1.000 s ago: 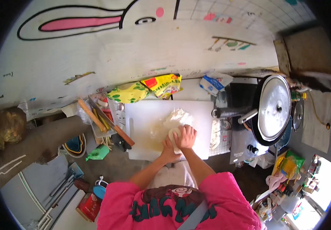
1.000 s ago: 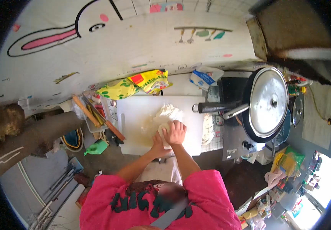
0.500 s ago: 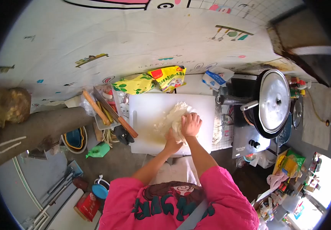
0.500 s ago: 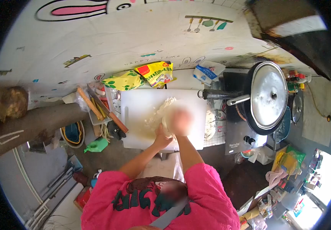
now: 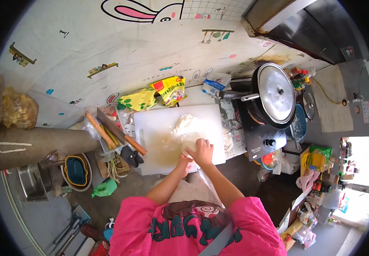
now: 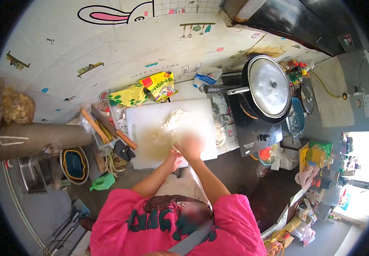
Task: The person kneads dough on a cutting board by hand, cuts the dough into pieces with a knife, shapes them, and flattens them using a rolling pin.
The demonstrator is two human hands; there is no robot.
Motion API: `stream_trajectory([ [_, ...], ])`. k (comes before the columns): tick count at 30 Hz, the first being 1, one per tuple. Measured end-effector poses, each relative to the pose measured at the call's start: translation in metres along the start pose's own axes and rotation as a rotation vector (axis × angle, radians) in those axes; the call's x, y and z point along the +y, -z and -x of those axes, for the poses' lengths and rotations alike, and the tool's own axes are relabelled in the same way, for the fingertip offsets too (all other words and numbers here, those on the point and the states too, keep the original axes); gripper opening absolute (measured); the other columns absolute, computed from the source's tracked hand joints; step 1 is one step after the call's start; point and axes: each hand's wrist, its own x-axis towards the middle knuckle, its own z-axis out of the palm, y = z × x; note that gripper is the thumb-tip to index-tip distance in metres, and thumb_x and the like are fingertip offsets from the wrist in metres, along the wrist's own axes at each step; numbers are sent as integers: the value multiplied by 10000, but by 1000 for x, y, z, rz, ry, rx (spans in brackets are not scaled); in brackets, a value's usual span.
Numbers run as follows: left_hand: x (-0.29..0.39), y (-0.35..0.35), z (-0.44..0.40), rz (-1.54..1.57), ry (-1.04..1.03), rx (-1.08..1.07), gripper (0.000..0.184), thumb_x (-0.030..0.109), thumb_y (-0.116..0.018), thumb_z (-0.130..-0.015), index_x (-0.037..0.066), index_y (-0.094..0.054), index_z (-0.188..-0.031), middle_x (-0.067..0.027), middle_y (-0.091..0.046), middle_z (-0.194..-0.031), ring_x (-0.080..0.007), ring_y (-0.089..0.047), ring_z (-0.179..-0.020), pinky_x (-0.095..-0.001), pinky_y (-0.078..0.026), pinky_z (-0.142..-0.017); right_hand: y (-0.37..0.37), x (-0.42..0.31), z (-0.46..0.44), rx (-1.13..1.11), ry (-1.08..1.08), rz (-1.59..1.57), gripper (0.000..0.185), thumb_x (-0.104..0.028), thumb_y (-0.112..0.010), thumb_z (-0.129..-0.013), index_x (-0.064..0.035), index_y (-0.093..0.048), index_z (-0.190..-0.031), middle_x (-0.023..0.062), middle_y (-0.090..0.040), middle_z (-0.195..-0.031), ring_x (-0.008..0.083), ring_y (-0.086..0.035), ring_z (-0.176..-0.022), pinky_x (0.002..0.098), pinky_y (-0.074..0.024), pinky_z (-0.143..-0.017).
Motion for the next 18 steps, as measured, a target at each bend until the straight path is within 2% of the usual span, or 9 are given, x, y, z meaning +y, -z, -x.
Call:
stream_trajectory([
  [1,0,3,3,-8,11,-45,397,19,-563,-698,128,-474,-1069,-26,-524,-1046,-169,-510,-956,-393,-337,-902,1,-4,5,43,-18,1,479,-426,-726,-664,-95,-565,-971,45,-590,-829,242,-547,-893,412,-376,-757],
  [4,6,-1,16,-160,-366,-268,428,39,-609,-706,112,-476,-1106,-36,-534,-994,-167,-507,-926,-334,-366,-873,14,-5,5,84,-64,-84,506,-357,-684,-740,-87,-519,-1135,86,-602,-836,268,-570,-829,404,-424,-716],
  [6,16,-3,21,-287,-493,-185,416,98,-661,-719,69,-496,-1100,-56,-539,-944,-175,-513,-890,-287,-401,-807,20,10,-4,59,-90,-268,467,-316,-648,-792,-77,-513,-1170,107,-608,-810,279,-581,-760,385,-451,-688],
  [7,21,1,22,-427,-564,-114,423,112,-677,-714,58,-503,-1095,-71,-540,-944,-180,-522,-878,-287,-416,-780,40,5,-9,-79,-288,-479,360,-273,-567,-867,-46,-540,-1145,139,-598,-743,277,-571,-662,347,-468,-647],
  [8,26,3,21,-566,-633,-38,431,126,-692,-709,47,-509,-1091,-86,-542,-945,-186,-530,-865,-287,-430,-753,33,13,-9,14,-312,-636,304,-286,-519,-899,-25,-605,-1028,137,-587,-694,247,-560,-639,337,-460,-637],
  [12,30,5,2,-997,-1039,11,630,182,-714,-656,66,-461,-1221,-153,-468,-1078,-303,-441,-1041,-389,-372,-901,3,44,-6,139,-205,-411,334,-285,-507,-904,21,-580,-790,138,-521,-715,277,-496,-682,380,-419,-666],
  [14,31,-3,2,-1018,-940,15,622,149,-686,-662,77,-457,-1236,-159,-436,-1127,-339,-402,-1078,-420,-340,-938,-6,38,-8,255,-158,-347,307,-234,-554,-880,35,-492,-744,154,-444,-799,308,-431,-764,401,-375,-723],
  [17,32,-7,-2,-1000,-822,6,615,96,-640,-671,87,-448,-1255,-169,-413,-1164,-371,-391,-1087,-438,-334,-956,-7,9,-9,345,-58,-253,280,-109,-632,-793,14,-414,-920,200,-441,-926,338,-435,-887,406,-364,-787],
  [18,32,-6,-6,-986,-790,3,614,77,-624,-674,90,-445,-1261,-173,-409,-1170,-379,-396,-1082,-440,-338,-955,5,-13,-12,339,-135,-339,324,-141,-641,-764,-11,-439,-981,193,-469,-988,348,-454,-963,413,-362,-829],
])
